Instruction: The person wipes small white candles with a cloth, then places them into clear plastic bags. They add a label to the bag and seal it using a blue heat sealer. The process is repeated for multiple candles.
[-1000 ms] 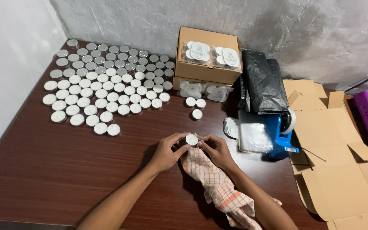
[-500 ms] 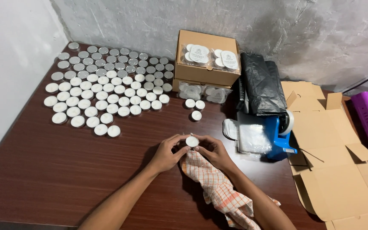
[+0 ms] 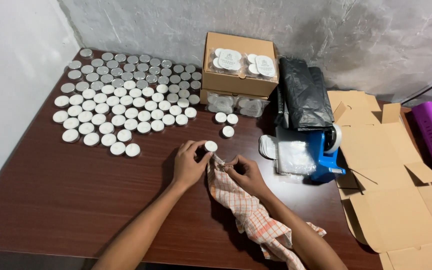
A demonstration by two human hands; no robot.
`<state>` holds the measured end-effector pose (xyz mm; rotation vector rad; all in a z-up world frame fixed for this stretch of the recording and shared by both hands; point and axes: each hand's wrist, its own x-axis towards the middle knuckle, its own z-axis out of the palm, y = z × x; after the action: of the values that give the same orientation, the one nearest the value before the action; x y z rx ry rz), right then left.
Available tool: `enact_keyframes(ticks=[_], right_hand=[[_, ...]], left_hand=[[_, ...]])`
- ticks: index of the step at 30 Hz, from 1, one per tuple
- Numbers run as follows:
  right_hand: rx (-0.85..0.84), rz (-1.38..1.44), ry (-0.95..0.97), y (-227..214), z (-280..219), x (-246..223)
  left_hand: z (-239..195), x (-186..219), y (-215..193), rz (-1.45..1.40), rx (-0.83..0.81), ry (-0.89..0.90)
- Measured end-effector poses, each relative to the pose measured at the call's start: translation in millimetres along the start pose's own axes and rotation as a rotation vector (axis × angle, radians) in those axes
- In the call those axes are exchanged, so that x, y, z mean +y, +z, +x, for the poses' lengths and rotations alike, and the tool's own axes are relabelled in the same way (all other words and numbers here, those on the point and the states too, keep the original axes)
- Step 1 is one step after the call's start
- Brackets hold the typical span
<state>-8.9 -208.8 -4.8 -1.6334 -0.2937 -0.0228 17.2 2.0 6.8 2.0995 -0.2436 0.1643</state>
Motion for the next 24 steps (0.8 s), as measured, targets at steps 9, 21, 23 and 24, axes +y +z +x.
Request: enact_keyframes(ticks=[9,21,23,24], right_hand=[[-0.053,-0.165,-0.086,6.2,3.6,-26.3],[-0.074,-0.186,-0.115,5.1,3.4,-23.3],[-0.072,-0.195,-0.125,5.4,5.6,-28.9],[-0.076,-0.202,-0.123,6.1,3.5,-30.3]], left_hand=[[28.8,0.9,15.4,0.157,0.055,0.003],[60.3,-11.6,40.9,0.353,0.078,0.078],[66.1,-8.8,42.5,0.365,0.087,0.083],[65.0,-9.1,44.7,0.376,0.091,0.076]])
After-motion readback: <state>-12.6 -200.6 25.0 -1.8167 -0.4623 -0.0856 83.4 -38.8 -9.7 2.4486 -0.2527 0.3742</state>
